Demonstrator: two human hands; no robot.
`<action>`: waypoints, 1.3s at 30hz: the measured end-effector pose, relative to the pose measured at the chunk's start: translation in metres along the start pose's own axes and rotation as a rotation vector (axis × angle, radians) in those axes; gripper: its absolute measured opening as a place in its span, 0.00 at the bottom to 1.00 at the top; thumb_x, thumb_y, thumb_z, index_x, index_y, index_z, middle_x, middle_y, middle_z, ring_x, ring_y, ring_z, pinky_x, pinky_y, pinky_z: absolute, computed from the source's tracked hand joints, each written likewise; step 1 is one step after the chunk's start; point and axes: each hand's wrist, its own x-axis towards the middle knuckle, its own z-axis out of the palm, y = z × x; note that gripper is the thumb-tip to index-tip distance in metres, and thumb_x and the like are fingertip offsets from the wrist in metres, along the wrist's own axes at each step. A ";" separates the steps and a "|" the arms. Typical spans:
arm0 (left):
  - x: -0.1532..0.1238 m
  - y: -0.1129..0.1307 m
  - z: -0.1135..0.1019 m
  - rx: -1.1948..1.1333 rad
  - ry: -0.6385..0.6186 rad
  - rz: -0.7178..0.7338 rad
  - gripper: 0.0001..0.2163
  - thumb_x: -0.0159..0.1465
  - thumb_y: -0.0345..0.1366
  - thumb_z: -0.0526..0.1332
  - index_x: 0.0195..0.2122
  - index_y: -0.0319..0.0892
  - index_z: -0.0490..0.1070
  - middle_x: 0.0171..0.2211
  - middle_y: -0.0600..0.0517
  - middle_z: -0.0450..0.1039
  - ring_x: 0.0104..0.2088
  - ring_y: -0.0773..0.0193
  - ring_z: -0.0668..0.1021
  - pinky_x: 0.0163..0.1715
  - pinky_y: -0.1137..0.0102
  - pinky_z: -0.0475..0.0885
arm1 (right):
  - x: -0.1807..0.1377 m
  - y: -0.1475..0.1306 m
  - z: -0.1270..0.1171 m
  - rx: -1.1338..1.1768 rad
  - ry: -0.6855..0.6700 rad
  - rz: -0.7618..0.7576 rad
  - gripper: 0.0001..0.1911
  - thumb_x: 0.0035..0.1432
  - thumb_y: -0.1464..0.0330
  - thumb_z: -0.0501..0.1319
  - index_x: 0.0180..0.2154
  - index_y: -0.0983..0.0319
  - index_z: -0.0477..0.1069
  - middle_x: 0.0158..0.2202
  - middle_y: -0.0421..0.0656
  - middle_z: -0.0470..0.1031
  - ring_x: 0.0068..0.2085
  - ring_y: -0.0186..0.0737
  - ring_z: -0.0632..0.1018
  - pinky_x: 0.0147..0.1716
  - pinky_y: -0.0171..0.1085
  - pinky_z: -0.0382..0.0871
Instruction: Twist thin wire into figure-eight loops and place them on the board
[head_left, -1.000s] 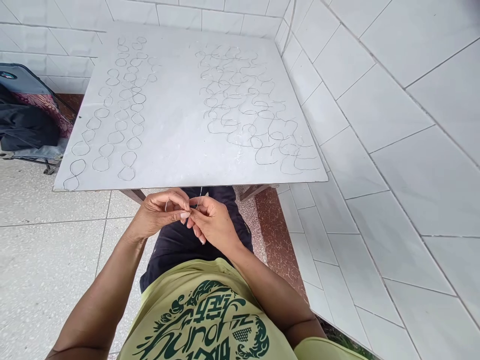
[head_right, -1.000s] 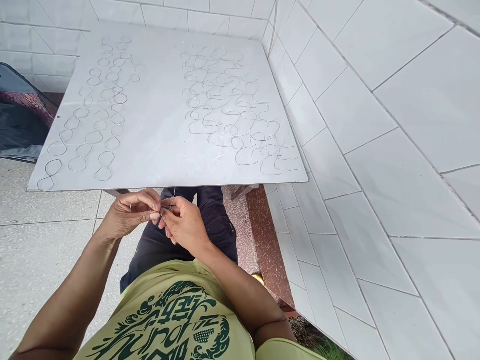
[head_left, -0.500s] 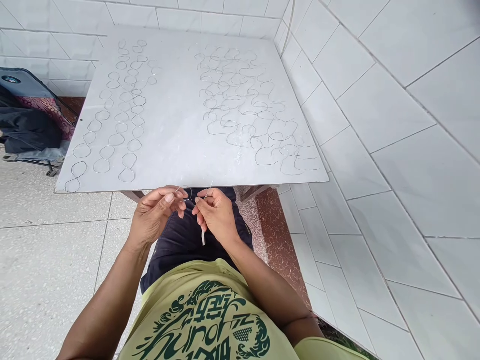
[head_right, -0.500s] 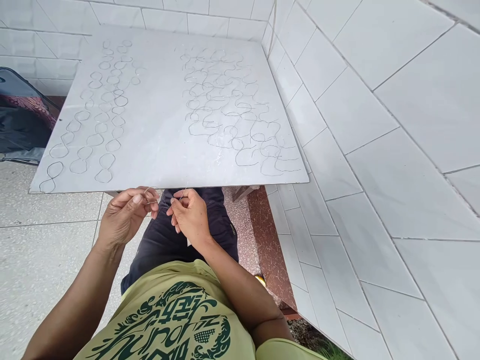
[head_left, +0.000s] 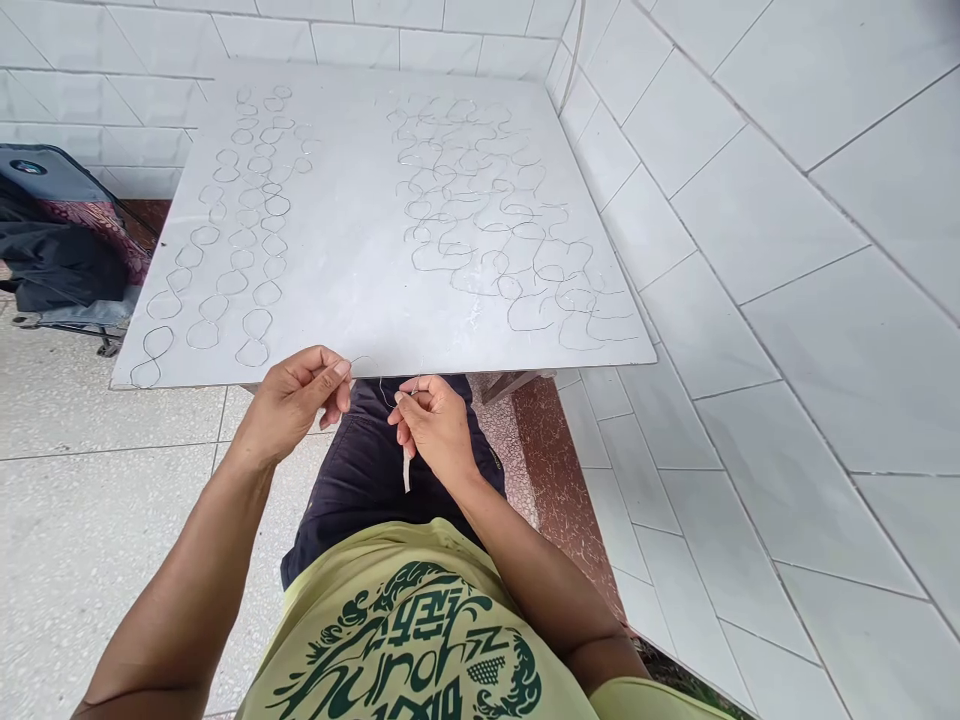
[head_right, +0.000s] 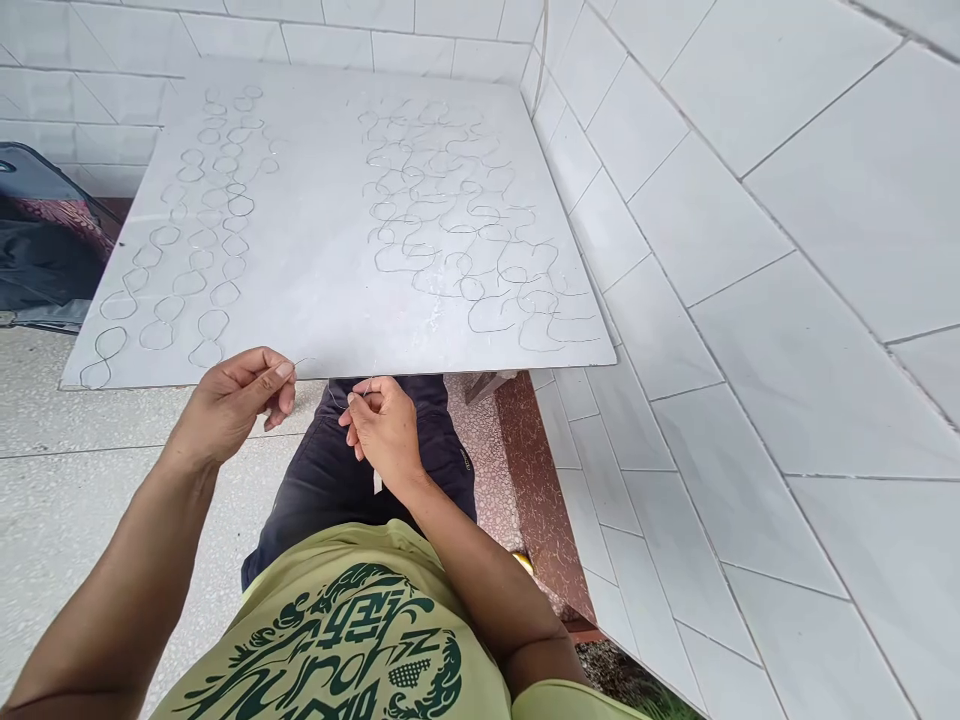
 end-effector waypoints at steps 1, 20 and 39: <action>0.002 0.004 -0.002 0.033 0.008 -0.022 0.14 0.70 0.44 0.65 0.31 0.41 0.72 0.24 0.53 0.73 0.20 0.71 0.69 0.19 0.75 0.63 | 0.000 0.000 0.001 -0.003 0.003 -0.005 0.10 0.59 0.65 0.66 0.39 0.60 0.68 0.23 0.35 0.77 0.15 0.30 0.71 0.08 0.27 0.60; 0.024 0.012 -0.013 -0.019 0.000 -0.165 0.17 0.67 0.51 0.66 0.40 0.39 0.79 0.25 0.49 0.76 0.17 0.71 0.67 0.16 0.74 0.59 | -0.007 -0.002 -0.001 0.135 -0.075 -0.036 0.13 0.63 0.59 0.68 0.37 0.61 0.71 0.27 0.41 0.81 0.20 0.35 0.78 0.11 0.28 0.66; 0.031 0.003 -0.004 0.238 0.051 -0.064 0.15 0.62 0.50 0.71 0.35 0.42 0.84 0.19 0.54 0.69 0.19 0.70 0.66 0.17 0.75 0.59 | -0.010 0.000 0.009 0.057 -0.054 -0.018 0.15 0.64 0.56 0.66 0.40 0.60 0.67 0.26 0.39 0.79 0.20 0.35 0.78 0.12 0.29 0.68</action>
